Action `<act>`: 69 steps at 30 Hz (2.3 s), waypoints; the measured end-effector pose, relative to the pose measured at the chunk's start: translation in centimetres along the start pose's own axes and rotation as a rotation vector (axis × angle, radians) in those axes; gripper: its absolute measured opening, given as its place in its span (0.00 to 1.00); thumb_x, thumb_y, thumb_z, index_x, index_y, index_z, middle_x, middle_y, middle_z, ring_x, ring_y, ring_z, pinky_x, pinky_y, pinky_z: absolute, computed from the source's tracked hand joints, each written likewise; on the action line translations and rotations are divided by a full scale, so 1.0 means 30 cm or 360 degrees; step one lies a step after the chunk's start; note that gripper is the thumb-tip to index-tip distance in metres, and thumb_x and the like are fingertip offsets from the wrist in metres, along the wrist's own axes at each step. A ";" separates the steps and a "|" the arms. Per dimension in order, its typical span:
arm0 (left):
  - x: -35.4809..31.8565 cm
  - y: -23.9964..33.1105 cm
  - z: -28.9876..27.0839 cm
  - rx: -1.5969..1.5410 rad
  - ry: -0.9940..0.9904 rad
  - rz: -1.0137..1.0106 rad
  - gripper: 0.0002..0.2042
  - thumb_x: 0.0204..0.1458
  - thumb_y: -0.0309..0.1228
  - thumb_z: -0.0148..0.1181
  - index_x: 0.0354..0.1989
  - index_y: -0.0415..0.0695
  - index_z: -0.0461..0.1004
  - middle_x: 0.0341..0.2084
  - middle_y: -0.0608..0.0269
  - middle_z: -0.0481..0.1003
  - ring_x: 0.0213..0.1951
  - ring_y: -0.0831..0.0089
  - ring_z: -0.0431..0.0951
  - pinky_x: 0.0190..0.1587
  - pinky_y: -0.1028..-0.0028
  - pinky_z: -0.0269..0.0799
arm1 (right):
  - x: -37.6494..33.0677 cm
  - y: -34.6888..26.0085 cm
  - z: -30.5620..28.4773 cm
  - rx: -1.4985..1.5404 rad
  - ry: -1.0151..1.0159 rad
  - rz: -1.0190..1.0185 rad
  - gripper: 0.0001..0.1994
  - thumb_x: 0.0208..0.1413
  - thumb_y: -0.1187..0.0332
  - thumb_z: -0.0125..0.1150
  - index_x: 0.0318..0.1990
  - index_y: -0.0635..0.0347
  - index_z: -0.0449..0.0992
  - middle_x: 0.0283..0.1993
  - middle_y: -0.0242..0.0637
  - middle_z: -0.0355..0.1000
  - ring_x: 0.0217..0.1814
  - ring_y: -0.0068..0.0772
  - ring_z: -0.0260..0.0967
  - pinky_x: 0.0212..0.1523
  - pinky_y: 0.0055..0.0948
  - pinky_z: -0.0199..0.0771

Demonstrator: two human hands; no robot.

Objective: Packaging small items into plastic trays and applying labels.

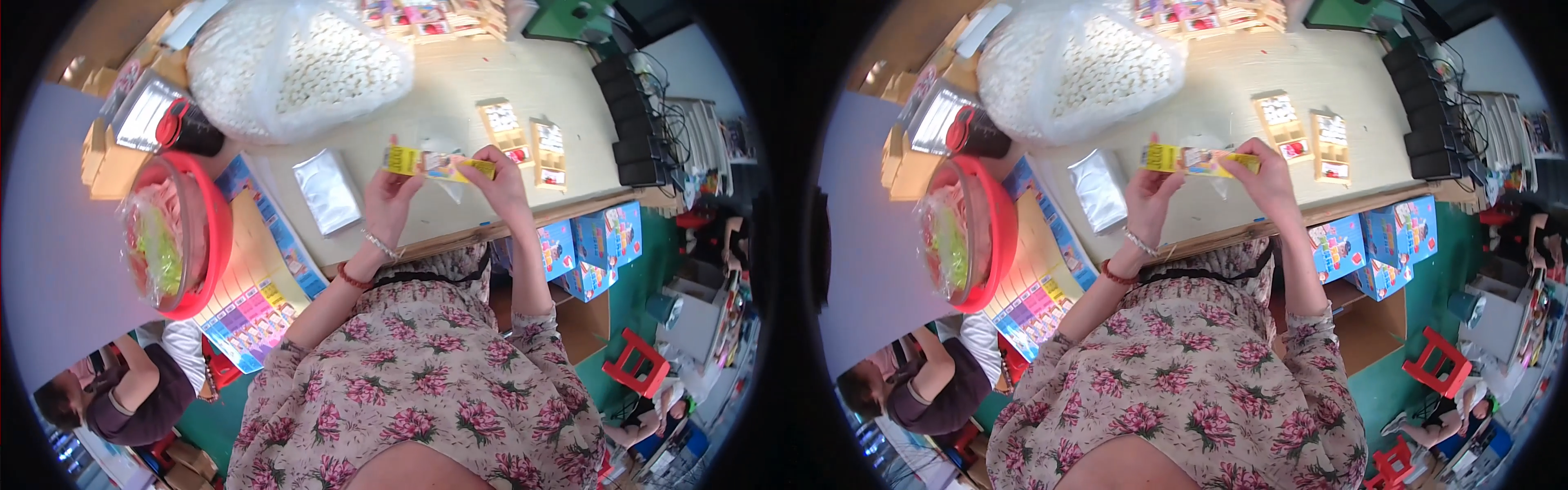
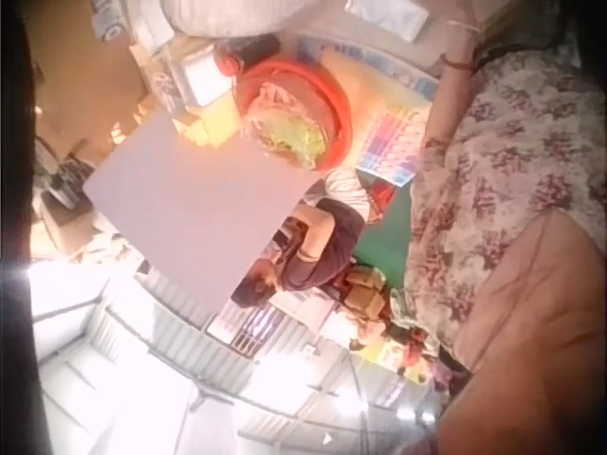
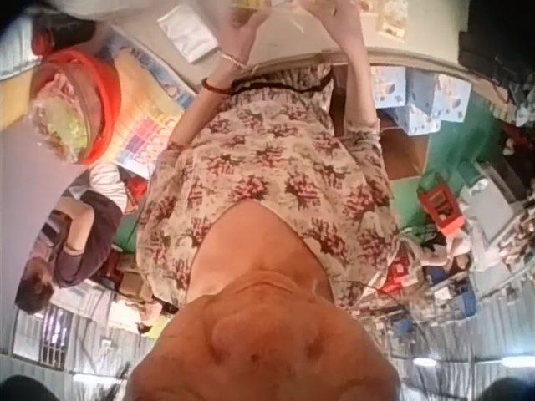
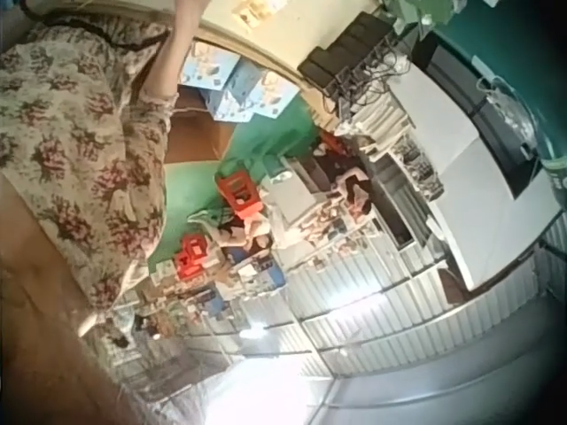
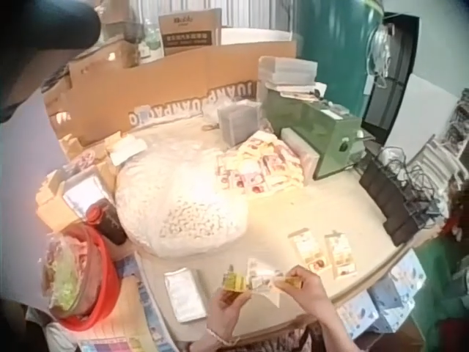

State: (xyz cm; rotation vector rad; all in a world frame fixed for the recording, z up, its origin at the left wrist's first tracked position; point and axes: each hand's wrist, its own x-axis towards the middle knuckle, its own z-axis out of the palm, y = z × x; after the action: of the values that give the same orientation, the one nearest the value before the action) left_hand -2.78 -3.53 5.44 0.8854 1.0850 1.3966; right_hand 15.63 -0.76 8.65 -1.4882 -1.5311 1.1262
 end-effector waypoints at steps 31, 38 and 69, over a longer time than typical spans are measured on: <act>0.169 -0.214 0.262 -0.0483 0.0143 -0.0321 0.30 0.46 0.16 0.55 0.56 0.41 0.47 0.42 0.49 0.70 0.39 0.64 0.75 0.38 0.65 0.77 | 0.156 0.162 -0.194 -0.0085 -0.0094 0.0337 0.18 0.44 0.56 0.63 0.32 0.64 0.71 0.26 0.34 0.68 0.27 0.23 0.63 0.28 0.23 0.63; 0.089 0.050 0.049 -0.0486 -0.0248 -0.0367 0.43 0.44 0.14 0.56 0.63 0.41 0.30 0.45 0.46 0.68 0.41 0.64 0.75 0.40 0.69 0.76 | 0.039 0.029 -0.097 0.0616 -0.0515 0.0385 0.14 0.52 0.60 0.58 0.40 0.61 0.70 0.24 0.27 0.66 0.22 0.16 0.61 0.22 0.16 0.62; -0.078 0.213 -0.094 0.0506 0.0615 0.0339 0.44 0.44 0.23 0.62 0.64 0.43 0.33 0.57 0.53 0.49 0.55 0.66 0.57 0.51 0.69 0.64 | -0.110 -0.201 0.287 0.0978 -0.0014 -0.0474 0.08 0.47 0.80 0.60 0.37 0.65 0.71 0.40 0.35 0.69 0.43 0.22 0.66 0.43 0.23 0.67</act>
State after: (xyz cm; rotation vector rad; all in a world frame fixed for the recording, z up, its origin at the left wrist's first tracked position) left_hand -7.11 -6.07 10.82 1.0040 1.5749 1.6430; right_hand 5.70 -4.70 11.34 -0.8151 -1.2040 1.2673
